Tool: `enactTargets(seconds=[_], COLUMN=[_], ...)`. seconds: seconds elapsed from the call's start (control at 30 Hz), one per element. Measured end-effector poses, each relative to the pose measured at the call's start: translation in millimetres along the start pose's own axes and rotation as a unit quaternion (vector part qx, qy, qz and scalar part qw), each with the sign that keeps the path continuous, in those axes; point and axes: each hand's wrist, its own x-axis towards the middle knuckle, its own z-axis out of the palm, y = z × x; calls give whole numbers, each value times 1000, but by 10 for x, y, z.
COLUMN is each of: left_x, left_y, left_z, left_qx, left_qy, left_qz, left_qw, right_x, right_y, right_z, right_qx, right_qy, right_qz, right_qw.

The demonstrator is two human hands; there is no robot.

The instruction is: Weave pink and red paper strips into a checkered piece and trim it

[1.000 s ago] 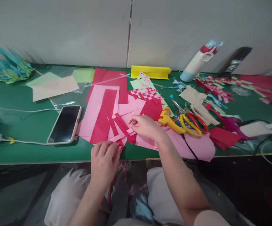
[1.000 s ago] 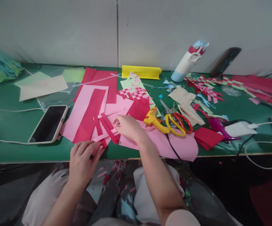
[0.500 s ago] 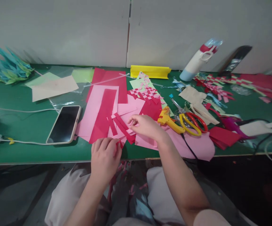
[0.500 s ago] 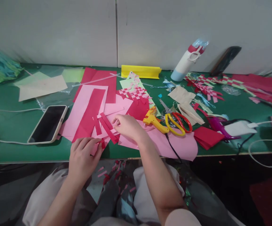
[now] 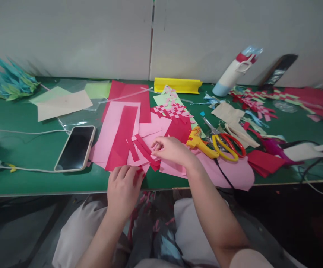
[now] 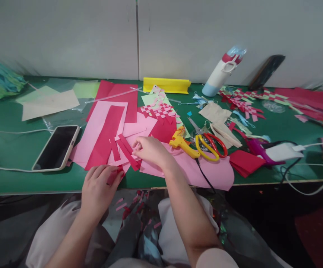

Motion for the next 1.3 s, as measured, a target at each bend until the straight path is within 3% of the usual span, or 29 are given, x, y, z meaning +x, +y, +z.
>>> enactTargets(seconds=[0.53,0.8,0.9,1.03,1.2,1.3], left_x=[-47,-34,-35,-36,-37,-38], left_y=[0,-16,-23,-33,-39,-42], left_z=[38,21,26,37,42,40], left_qx=[36,31,30,28,27,24], left_qy=[-6,-21,-20,-6,-3,-12], left_qz=[-52,-46,-47,-45,-41,-43], left_qw=[998,998,998,999,999,999], right_x=[84,99,67,-53,-254,-303], right_y=[-48,-16,-6,-25,-82,-54], right_z=[28,59,17,-127,-237,-192], right_qx=[3,-9,-54,-163,-167,-199], right_qy=[44,69,74,132,29,11], right_qz=[-1,-14,-42,-74,-43,-47], right_qw=[999,997,995,975,984,979])
